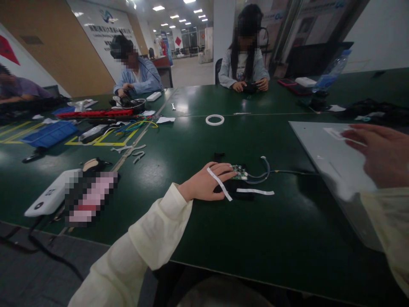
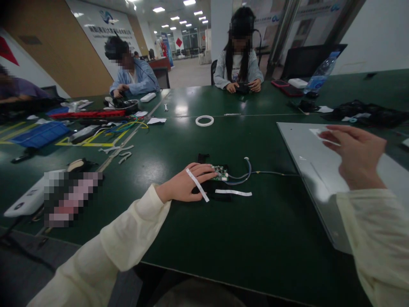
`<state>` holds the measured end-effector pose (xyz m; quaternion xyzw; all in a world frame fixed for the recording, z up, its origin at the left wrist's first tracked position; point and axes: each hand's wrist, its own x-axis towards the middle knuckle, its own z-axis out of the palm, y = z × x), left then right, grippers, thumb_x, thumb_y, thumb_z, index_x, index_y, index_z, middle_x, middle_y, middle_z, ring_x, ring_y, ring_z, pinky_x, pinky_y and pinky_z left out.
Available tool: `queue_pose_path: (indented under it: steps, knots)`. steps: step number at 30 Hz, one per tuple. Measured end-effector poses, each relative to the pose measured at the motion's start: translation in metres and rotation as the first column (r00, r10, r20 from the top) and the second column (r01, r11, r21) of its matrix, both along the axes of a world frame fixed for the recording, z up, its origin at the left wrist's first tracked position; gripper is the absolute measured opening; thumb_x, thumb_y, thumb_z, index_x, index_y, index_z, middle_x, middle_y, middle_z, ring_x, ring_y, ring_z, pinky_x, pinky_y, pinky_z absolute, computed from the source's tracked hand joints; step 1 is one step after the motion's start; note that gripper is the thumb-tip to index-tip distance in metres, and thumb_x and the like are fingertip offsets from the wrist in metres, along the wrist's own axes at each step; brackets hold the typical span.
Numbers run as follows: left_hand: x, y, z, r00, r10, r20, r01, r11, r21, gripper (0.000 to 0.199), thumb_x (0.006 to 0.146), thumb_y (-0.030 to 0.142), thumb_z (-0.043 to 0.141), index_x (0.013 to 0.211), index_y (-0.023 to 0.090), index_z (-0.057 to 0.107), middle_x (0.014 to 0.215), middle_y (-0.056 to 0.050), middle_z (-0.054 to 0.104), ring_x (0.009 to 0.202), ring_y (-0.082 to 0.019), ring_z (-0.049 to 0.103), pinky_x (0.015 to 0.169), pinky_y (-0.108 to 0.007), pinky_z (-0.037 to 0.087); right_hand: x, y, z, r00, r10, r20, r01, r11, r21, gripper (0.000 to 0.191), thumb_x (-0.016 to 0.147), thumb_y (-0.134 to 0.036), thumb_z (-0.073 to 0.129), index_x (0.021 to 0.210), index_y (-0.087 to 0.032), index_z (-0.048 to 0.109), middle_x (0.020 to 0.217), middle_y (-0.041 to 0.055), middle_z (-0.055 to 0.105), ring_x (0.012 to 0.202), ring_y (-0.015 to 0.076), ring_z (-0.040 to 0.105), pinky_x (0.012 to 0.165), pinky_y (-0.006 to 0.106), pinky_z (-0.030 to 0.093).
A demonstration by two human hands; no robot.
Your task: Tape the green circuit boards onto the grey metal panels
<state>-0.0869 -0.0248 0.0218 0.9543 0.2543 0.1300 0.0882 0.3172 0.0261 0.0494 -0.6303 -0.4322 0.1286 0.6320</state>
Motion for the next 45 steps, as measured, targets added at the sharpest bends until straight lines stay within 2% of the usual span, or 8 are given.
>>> queue_pose_path:
  steps: [4,11,19,27,33,36,42,45]
  knots:
    - [0.0,0.0,-0.001,1.0,0.002,0.003,-0.002,1.0,0.007,0.061,0.084,0.038,0.054,0.139,0.02,0.035,0.143,-0.013,0.04,0.134,-0.027,0.033,0.11,-0.046,0.025,-0.087,-0.023,0.012,0.898,0.399,-0.188,-0.415,0.908,-0.058,0.02,0.075,-0.019,0.064,0.094,-0.014,0.069,0.09,0.0114,0.066,0.08,0.0158,0.064,0.074,0.03,0.05]
    - [-0.001,0.002,-0.008,0.999,-0.032,0.028,0.031,0.999,0.042,0.057,0.083,0.036,0.054,0.135,0.017,0.04,0.141,-0.012,0.041,0.133,-0.027,0.034,0.11,-0.046,0.026,-0.209,-0.085,0.007,0.454,0.89,-0.034,-0.876,0.439,-0.2,0.03,0.085,-0.033,0.056,0.112,-0.023,0.066,0.109,0.0056,0.065,0.097,0.0184,0.062,0.084,0.035,0.052]
    - [-0.006,0.005,-0.019,0.997,-0.054,0.051,0.049,0.995,0.081,0.065,0.082,0.043,0.054,0.139,0.018,0.036,0.143,-0.012,0.039,0.136,-0.025,0.03,0.111,-0.043,0.023,-0.242,-0.101,-0.011,0.349,0.929,0.12,-0.844,0.367,-0.392,0.024,0.088,-0.02,0.047,0.097,-0.018,0.069,0.087,0.0038,0.068,0.076,0.0131,0.063,0.068,0.026,0.051]
    - [-0.008,0.004,-0.019,0.999,-0.035,0.023,0.033,0.998,0.054,0.068,0.082,0.052,0.053,0.139,0.019,0.036,0.145,-0.011,0.037,0.137,-0.025,0.028,0.112,-0.042,0.02,-0.242,-0.093,-0.016,0.288,0.873,-0.393,-0.865,0.061,-0.498,0.038,0.091,-0.03,0.044,0.123,-0.013,0.052,0.069,0.0023,0.064,0.043,0.0066,0.054,0.037,0.015,0.036]
    - [-0.005,0.004,-0.02,0.998,-0.045,0.051,0.04,0.995,0.093,0.063,0.085,0.049,0.05,0.139,0.018,0.036,0.143,-0.012,0.039,0.136,-0.025,0.031,0.111,-0.043,0.023,-0.232,-0.093,0.002,0.214,0.875,-0.434,-0.826,-0.075,-0.559,0.039,0.09,-0.035,0.045,0.123,-0.016,0.048,0.048,-0.006,0.052,0.035,0.0058,0.045,0.035,0.014,0.03]
    - [-0.001,0.002,-0.018,0.999,-0.007,0.054,0.001,0.995,0.104,0.064,0.085,0.053,0.048,0.137,0.016,0.038,0.141,-0.015,0.041,0.134,-0.027,0.035,0.109,-0.046,0.026,-0.21,-0.078,0.018,0.266,0.901,-0.342,-0.82,0.024,-0.572,0.038,0.088,-0.041,0.046,0.116,-0.016,0.053,0.05,-0.0048,0.051,0.037,0.0072,0.045,0.037,0.017,0.03]
    - [0.0,0.0,-0.01,0.997,0.082,0.0,-0.082,0.993,0.083,0.085,0.074,0.065,0.058,0.142,0.02,0.032,0.152,-0.015,0.021,0.141,-0.034,0.015,0.112,-0.054,0.014,-0.116,-0.018,0.009,0.733,0.527,0.43,-0.328,0.828,-0.455,0.032,0.086,-0.033,0.048,0.111,-0.017,0.058,0.104,0.01,0.063,0.091,0.0178,0.06,0.077,0.028,0.046]
    - [-0.002,0.001,-0.01,0.991,0.13,-0.019,-0.13,0.991,0.025,0.092,0.072,0.068,0.058,0.144,0.022,0.025,0.153,-0.014,0.017,0.141,-0.036,0.013,0.111,-0.057,0.013,-0.068,0.003,-0.022,0.692,0.318,0.648,-0.015,0.904,-0.427,0.043,0.081,-0.025,0.052,0.12,-0.006,0.053,0.123,0.0231,0.051,0.118,0.0291,0.045,0.098,0.04,0.033]
